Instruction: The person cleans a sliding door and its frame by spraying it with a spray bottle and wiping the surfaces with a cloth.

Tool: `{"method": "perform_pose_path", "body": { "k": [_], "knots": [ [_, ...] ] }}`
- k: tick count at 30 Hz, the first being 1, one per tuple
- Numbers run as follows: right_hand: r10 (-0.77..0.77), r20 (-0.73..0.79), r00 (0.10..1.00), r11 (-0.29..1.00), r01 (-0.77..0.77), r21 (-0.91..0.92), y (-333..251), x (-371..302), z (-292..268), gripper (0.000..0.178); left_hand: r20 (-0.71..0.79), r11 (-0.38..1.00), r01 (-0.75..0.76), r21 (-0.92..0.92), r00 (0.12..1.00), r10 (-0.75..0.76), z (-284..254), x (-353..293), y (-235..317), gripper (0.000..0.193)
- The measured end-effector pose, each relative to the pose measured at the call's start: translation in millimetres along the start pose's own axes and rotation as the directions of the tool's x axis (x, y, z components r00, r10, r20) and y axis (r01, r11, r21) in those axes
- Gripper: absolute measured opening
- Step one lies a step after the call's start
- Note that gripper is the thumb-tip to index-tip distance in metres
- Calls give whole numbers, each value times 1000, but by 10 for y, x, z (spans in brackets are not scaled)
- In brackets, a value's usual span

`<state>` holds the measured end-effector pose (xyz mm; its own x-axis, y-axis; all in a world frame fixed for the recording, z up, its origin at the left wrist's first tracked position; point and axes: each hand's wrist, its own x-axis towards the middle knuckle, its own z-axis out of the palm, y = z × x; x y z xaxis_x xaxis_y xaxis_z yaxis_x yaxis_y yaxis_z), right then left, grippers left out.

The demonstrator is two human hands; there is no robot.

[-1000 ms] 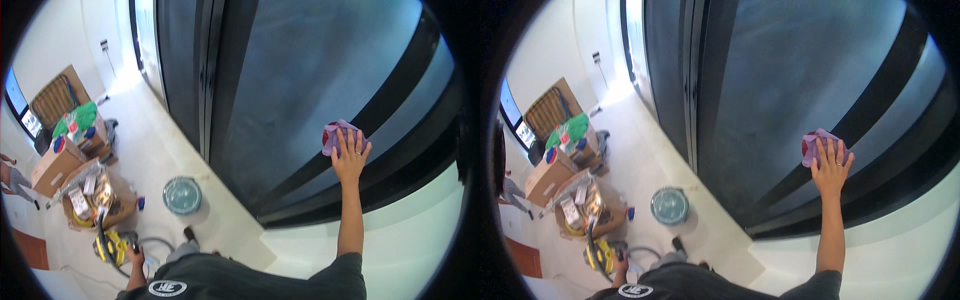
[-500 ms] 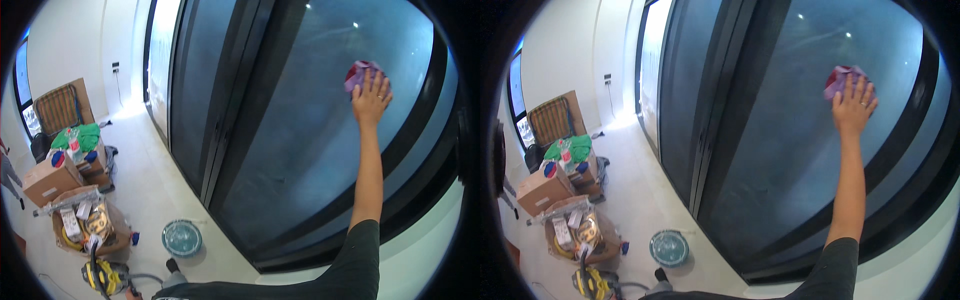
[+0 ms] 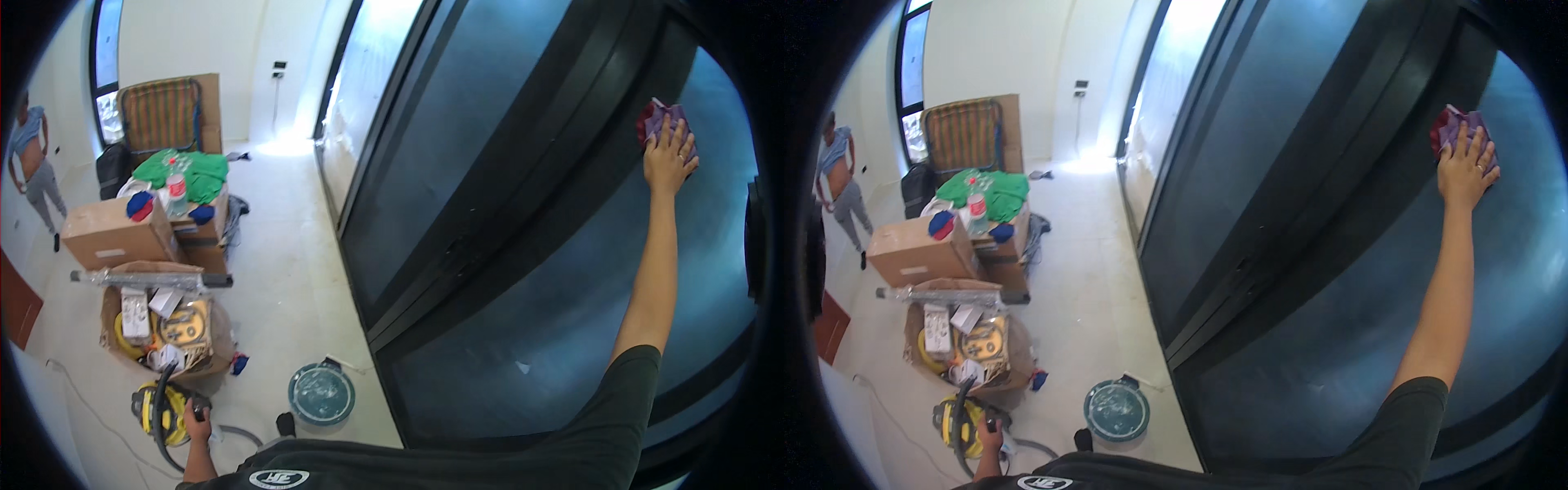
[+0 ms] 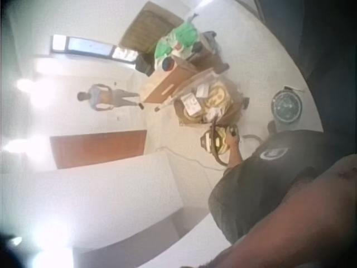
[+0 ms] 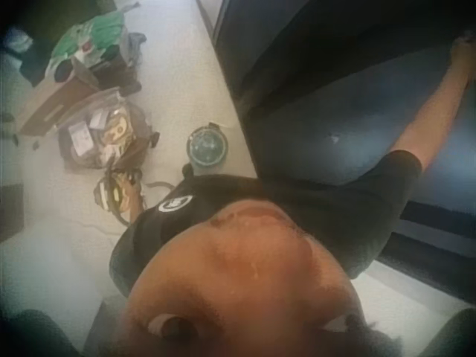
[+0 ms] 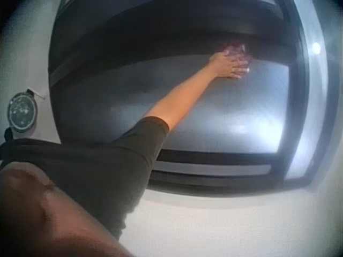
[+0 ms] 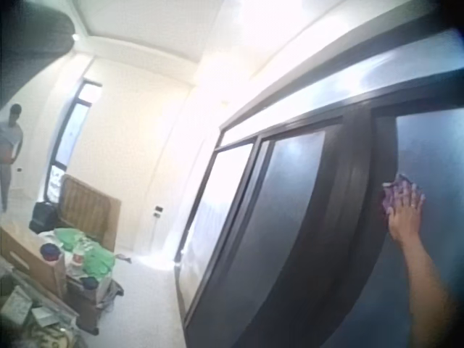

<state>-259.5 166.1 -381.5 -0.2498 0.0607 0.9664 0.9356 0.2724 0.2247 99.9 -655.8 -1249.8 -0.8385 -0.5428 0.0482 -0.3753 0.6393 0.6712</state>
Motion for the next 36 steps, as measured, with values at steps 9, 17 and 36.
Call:
{"method": "perform_pose_path", "body": {
  "k": [9, 17, 36],
  "knots": [
    [-522, 10, 853, 841, 512, 173, -1145, -3032, 443, 54, -28, 977, 39, -207, 999, -46, -667, -537, 1119, 39],
    [-988, 57, 145, 48, -62, 997, -1460, -6243, -392, 37, -141, 959, 281, -48, 948, -285, -1490, -1604, 779, 31],
    [-860, -402, -313, 361, -931, -49, -5248, -7264, -5884, 39, -364, 706, 476, -525, 624, -692, -1239, -1079, -158, 22]
  ]
}}
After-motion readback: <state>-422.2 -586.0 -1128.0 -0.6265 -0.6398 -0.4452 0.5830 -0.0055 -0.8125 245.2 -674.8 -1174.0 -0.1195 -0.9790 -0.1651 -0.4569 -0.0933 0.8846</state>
